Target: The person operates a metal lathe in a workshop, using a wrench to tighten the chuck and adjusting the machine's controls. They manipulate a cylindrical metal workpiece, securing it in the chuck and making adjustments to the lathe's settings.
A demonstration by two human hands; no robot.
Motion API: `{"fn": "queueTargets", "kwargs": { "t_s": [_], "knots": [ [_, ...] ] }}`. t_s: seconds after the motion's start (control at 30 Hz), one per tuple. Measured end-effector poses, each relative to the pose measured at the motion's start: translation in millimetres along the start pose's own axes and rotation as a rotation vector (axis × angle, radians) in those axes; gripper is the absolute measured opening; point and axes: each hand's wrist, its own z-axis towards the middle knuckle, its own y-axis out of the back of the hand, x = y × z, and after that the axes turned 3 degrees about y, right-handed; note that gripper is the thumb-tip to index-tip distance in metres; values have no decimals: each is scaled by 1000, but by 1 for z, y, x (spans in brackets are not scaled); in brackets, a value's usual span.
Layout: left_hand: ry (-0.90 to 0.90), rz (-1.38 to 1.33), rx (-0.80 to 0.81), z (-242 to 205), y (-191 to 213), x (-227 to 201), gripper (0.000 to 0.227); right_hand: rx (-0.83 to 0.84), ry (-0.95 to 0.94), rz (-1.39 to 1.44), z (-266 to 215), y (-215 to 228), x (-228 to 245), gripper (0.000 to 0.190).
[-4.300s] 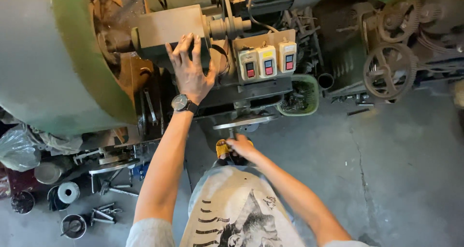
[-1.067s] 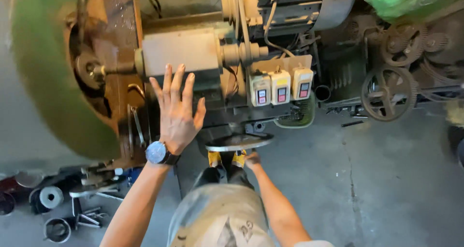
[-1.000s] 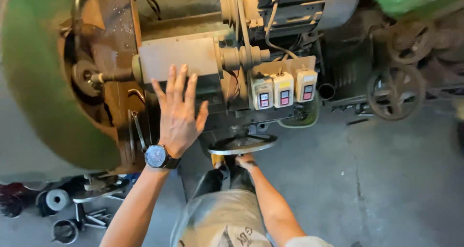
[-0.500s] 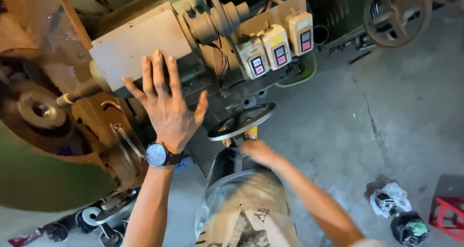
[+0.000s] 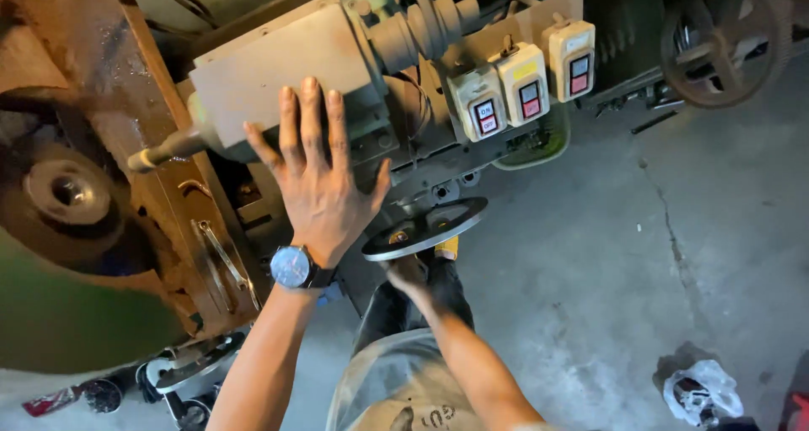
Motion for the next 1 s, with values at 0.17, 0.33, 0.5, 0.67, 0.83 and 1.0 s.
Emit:
{"fn": "queueTargets", "kwargs": {
  "t_s": [0.17,0.33,0.5,0.67,0.83,1.0],
  "knots": [
    [-16,4,-39,7,-12,-9,104,614,-568,804,7,181,96,41],
    [-1,-29,-67,15,-22,-23,106,352,-474,627,20,256,-35,28],
    [42,-20,-106,19,-22,-36,107,50,-507,232,22,232,-99,40],
    [52,-425,-167,-23,4,-46,83,139,-513,187,27,271,22,40],
    [240,-360,-415,-170,23,5,66,451,-278,867,14,302,149,25],
    [573,141,-651,-281,72,110,83,659,-147,967,30,316,234,26]
  ]
}}
